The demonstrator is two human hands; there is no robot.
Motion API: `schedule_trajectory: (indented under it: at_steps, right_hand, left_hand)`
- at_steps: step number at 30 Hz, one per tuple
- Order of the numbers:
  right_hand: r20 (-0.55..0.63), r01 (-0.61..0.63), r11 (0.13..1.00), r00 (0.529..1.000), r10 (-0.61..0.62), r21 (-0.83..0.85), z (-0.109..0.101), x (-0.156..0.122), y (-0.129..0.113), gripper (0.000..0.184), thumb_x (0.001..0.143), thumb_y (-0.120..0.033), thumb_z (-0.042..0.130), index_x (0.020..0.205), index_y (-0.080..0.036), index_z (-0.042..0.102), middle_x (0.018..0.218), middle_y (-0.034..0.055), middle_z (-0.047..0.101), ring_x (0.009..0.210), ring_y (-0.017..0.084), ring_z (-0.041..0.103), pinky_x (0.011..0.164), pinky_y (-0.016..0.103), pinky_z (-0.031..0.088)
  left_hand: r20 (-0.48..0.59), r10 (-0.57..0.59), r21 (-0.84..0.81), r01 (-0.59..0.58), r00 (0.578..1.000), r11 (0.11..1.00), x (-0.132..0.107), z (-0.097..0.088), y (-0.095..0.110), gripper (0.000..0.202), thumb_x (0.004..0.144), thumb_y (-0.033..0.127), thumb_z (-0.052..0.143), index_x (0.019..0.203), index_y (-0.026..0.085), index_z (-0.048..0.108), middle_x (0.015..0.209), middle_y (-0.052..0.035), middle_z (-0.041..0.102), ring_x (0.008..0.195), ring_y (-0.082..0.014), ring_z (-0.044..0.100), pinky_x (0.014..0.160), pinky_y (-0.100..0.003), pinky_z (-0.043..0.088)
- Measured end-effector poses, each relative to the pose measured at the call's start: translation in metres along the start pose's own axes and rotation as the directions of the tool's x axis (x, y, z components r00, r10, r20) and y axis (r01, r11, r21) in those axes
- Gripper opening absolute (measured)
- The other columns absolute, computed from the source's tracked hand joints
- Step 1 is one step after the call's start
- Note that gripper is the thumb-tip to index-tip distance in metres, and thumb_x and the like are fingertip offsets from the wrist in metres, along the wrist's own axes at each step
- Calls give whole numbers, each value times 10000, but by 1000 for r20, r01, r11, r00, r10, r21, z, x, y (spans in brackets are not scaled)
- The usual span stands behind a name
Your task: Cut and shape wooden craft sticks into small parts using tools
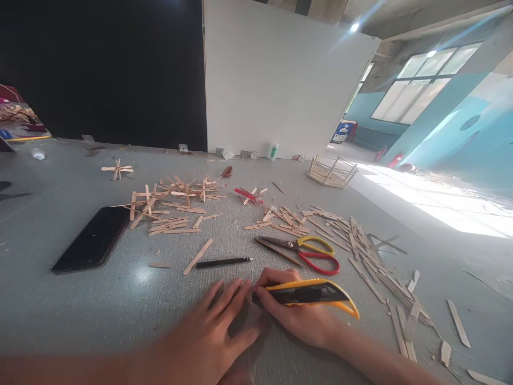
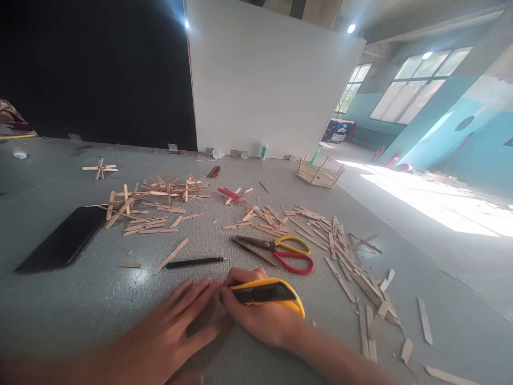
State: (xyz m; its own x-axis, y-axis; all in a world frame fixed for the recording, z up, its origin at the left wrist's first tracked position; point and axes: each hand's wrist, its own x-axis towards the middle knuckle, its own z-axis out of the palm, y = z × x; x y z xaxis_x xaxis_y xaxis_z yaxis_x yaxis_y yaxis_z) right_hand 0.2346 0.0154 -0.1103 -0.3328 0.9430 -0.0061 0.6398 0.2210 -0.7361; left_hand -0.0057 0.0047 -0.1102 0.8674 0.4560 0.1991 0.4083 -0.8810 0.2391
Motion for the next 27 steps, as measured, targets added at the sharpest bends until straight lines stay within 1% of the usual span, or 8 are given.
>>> schedule_trajectory:
  at_steps: [3, 6, 9, 14, 19, 22, 25, 27]
  right_hand:
    - [-10, -21, 999, 1000, 21, 34, 1, 2, -2, 158, 959, -314, 581, 838, -236, 646, 763, -3, 692, 759, 191, 608, 724, 333, 458]
    - [-23, -37, 997, 999, 39, 71, 2, 4, -1, 173, 952, -302, 591, 801, -228, 631, 725, -14, 675, 691, 164, 588, 650, 287, 451]
    - [-31, -43, 995, 998, 46, 95, 4, 5, 0, 211, 975, -327, 584, 793, -225, 623, 710, -16, 661, 679, 156, 586, 624, 267, 448]
    - [-34, -35, 992, 999, 39, 120, 5, 5, 2, 211, 1001, -349, 570, 834, -231, 621, 746, -16, 661, 698, 155, 604, 630, 259, 464]
    - [-42, -46, 990, 998, 52, 131, 7, 4, 4, 220, 1007, -366, 569, 835, -235, 612, 738, -16, 657, 667, 154, 607, 602, 255, 459]
    - [-46, -54, 990, 997, 60, 128, 7, 3, 4, 225, 1008, -383, 568, 838, -242, 610, 735, -17, 665, 652, 156, 607, 596, 258, 457]
    - [-51, -60, 992, 997, 66, 114, 7, 3, 4, 239, 1005, -395, 565, 824, -245, 609, 741, -15, 663, 660, 162, 603, 609, 269, 458]
    - [-53, -64, 993, 996, 70, 100, 7, 3, 5, 252, 1003, -405, 565, 812, -247, 607, 749, -15, 658, 677, 168, 598, 628, 279, 459]
  left_hand:
    - [119, 7, -30, -3, 993, 1000, 5, 0, -5, 716, 999, 423, 675, 1633, 317, 358, 1610, -237, 434, 1472, -519, 396, 1047, -794, 422]
    - [166, -6, -44, 13, 986, 999, 7, 1, -10, 772, 976, 339, 705, 1645, 330, 319, 1635, -241, 382, 1491, -523, 340, 1068, -839, 350]
    - [126, -4, -94, 16, 992, 995, 5, 4, -14, 837, 960, 310, 717, 1662, 340, 261, 1680, -209, 304, 1512, -513, 293, 1109, -820, 320]
    - [132, 13, -109, 2, 991, 994, 2, 9, -17, 815, 995, 350, 665, 1676, 314, 219, 1697, -228, 229, 1534, -501, 220, 1144, -771, 333]
    - [102, 11, -117, 1, 995, 993, 2, 9, -16, 846, 973, 335, 688, 1675, 313, 218, 1728, -167, 161, 1547, -456, 235, 1205, -676, 335]
    - [135, 2, -106, 13, 991, 994, 4, 5, -15, 847, 962, 308, 693, 1673, 304, 234, 1723, -167, 170, 1544, -449, 233, 1220, -645, 330]
    - [169, -13, -100, 30, 986, 994, 6, 0, -13, 840, 940, 290, 716, 1660, 311, 284, 1713, -168, 205, 1535, -458, 238, 1216, -645, 334]
    - [180, -19, -87, 35, 984, 996, 7, -2, -12, 815, 942, 289, 712, 1652, 300, 312, 1697, -192, 239, 1532, -457, 238, 1212, -646, 335]
